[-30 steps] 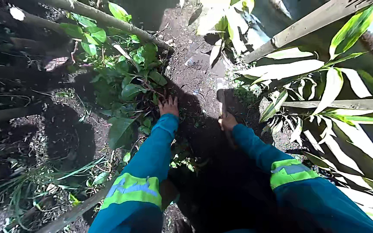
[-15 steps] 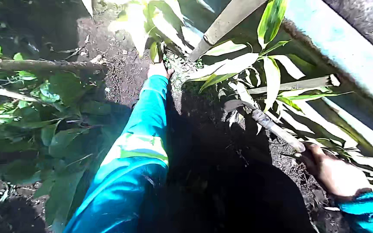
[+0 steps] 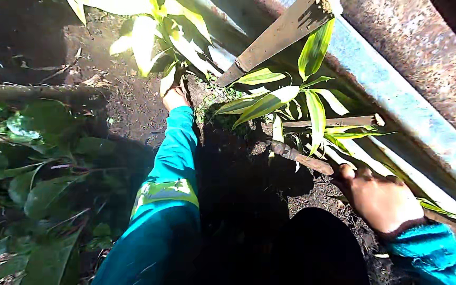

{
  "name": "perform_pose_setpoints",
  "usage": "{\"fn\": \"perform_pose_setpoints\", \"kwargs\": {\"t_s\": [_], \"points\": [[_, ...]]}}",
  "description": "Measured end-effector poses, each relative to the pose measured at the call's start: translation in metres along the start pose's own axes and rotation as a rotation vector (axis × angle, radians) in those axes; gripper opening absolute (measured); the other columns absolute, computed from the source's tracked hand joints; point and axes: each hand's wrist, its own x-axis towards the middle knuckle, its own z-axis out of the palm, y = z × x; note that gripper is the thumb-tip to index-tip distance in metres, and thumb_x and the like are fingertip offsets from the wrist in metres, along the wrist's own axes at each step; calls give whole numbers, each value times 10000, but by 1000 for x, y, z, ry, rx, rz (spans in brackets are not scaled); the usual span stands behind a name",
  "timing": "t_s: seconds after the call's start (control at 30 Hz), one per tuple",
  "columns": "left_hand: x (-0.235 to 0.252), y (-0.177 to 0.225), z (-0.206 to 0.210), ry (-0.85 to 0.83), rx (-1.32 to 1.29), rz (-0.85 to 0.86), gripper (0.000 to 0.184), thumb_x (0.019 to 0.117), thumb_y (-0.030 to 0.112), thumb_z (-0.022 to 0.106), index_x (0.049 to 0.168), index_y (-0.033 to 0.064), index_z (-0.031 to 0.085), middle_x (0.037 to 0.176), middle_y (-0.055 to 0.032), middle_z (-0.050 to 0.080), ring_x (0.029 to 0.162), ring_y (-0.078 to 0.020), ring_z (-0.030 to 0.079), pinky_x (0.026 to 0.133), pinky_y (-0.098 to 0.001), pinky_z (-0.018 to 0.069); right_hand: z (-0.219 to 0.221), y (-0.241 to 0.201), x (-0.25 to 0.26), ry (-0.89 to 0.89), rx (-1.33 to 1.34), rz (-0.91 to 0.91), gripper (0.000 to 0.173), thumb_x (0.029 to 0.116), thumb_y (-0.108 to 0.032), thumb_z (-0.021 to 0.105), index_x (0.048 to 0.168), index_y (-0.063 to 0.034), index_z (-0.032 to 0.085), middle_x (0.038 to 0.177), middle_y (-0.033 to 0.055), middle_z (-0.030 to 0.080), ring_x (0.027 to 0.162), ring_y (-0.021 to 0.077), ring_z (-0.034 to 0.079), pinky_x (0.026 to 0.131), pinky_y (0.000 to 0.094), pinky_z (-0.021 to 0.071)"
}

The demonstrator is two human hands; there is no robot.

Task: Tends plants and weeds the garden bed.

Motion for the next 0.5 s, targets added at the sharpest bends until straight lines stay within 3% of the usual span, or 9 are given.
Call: {"fn": "perform_pose_setpoints", "kwargs": {"t_s": [0.07, 0.13, 0.17, 0.27, 0.33, 0.37, 0.43, 0.5], "points": [[-8, -4, -9, 6, -69, 5, 432, 1100, 175, 380, 1403, -63, 574, 1446, -265, 579, 1413, -372, 509, 1203, -496, 343, -2, 2, 4, -14, -10, -7, 393, 1017, -257, 657, 1208, 86, 649, 871, 333, 681, 761, 524, 699, 679, 624, 541], [-10, 0, -12, -130, 107, 134, 445, 1109, 182, 338, 1428, -54, 541, 1415, -301, 587, 1345, -467, 553, 1116, -631, 403, -2, 3, 7, -6, -28, -15, 395, 1017, -260, 656, 1205, 87, 648, 846, 324, 681, 747, 516, 701, 665, 611, 542], [-6, 5, -9, -171, 175, 216, 412, 1083, 136, 377, 1419, -41, 537, 1421, -287, 584, 1311, -473, 579, 1066, -653, 444, -2, 2, 8, -1, -39, -17, 393, 1018, -263, 656, 1198, 87, 649, 843, 322, 680, 744, 513, 701, 663, 609, 542], [11, 25, 13, -262, 246, 382, 445, 1047, 67, 479, 1482, -27, 488, 1556, -275, 447, 1428, -455, 457, 1142, -601, 399, -2, 0, 8, 45, -61, -33, 373, 1002, -243, 675, 1162, 93, 667, 816, 318, 677, 722, 507, 698, 640, 596, 542], [19, 41, 25, -310, 283, 374, 594, 1040, 91, 508, 1605, 38, 331, 1579, -308, 392, 1459, -457, 418, 1173, -560, 383, -3, 1, 9, 62, -67, -43, 366, 1000, -243, 675, 1147, 93, 671, 799, 312, 675, 705, 499, 698, 625, 587, 541], [21, 44, 28, -334, 297, 365, 615, 1033, 99, 533, 1604, 22, 318, 1571, -320, 395, 1455, -465, 420, 1173, -563, 386, -2, 1, 9, 69, -72, -47, 370, 1003, -250, 670, 1141, 94, 671, 793, 310, 673, 698, 496, 697, 619, 585, 540], [19, 48, 27, -389, 344, 347, 555, 1037, 144, 561, 1522, -69, 393, 1509, -360, 439, 1399, -512, 460, 1120, -626, 412, -2, 0, 11, 79, -76, -55, 376, 998, -253, 674, 1132, 99, 674, 784, 307, 672, 687, 492, 695, 609, 578, 537], [18, 46, 28, -452, 412, 322, 481, 1063, 197, 516, 1482, -34, 470, 1443, -333, 530, 1341, -503, 529, 1072, -659, 437, -3, -2, 11, 55, -74, -51, 376, 992, -256, 689, 1153, 84, 674, 799, 304, 677, 698, 490, 697, 621, 581, 537]]}}
